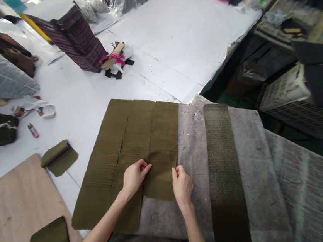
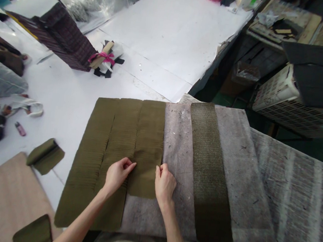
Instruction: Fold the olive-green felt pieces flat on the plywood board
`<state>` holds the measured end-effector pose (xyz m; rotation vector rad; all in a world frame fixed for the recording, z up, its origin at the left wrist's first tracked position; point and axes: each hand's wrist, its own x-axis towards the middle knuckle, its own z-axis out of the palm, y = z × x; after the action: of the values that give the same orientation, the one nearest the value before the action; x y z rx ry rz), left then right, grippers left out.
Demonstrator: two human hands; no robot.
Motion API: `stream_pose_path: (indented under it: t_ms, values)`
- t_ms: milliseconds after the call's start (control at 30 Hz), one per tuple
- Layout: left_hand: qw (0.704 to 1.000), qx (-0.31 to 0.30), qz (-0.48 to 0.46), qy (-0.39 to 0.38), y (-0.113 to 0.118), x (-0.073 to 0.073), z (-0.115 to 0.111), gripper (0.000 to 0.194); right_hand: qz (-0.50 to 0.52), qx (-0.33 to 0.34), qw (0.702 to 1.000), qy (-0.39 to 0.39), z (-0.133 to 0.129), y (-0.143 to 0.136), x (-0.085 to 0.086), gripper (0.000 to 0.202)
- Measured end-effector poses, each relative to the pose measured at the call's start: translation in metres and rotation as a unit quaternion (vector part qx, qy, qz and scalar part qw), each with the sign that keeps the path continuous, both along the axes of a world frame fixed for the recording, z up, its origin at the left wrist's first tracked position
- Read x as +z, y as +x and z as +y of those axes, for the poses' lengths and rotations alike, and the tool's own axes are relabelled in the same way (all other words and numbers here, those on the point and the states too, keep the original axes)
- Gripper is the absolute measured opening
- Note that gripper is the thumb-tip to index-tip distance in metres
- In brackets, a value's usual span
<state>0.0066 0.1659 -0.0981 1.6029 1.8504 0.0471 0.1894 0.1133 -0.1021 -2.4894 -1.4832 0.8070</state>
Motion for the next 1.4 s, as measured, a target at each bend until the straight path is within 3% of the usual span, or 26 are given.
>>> stream_pose_path:
  t_ms: [633, 733, 833, 967, 1133, 1267, 1333, 1400]
  values:
    - [0.999, -0.013, 0.026, 0.021, 0.003, 0.002, -0.003, 0.024, -0.031, 0.007, 0.999, -0.028, 0.003, -0.002, 0.002, 0.024]
    - [0.99, -0.057, 0.036, 0.125, 0.009, 0.004, -0.006, 0.02, -0.034, 0.009, 0.999, -0.027, 0.002, -0.002, 0.002, 0.024]
    - [0.955, -0.164, 0.031, 0.245, 0.022, -0.001, -0.006, 0.033, -0.032, 0.011, 0.999, -0.024, 0.002, -0.002, 0.003, 0.023]
    - [0.922, -0.283, 0.064, 0.258, 0.038, -0.017, -0.005, 0.058, -0.029, 0.013, 0.999, -0.03, 0.004, -0.002, 0.005, 0.023]
    - [0.918, -0.298, 0.1, 0.243, 0.042, -0.028, -0.008, 0.073, -0.047, 0.029, 0.997, -0.056, 0.006, -0.004, 0.009, 0.02]
    - [0.914, -0.3, 0.1, 0.253, 0.041, -0.026, -0.008, 0.075, -0.07, 0.069, 0.991, -0.087, 0.005, -0.005, 0.028, 0.014]
    - [0.913, -0.3, 0.102, 0.257, 0.041, -0.026, -0.008, 0.075, -0.082, 0.074, 0.992, -0.066, 0.004, -0.003, 0.039, 0.016]
    - [0.912, -0.3, 0.104, 0.26, 0.041, -0.026, -0.008, 0.076, -0.087, 0.066, 0.994, 0.007, 0.008, -0.001, 0.044, 0.022]
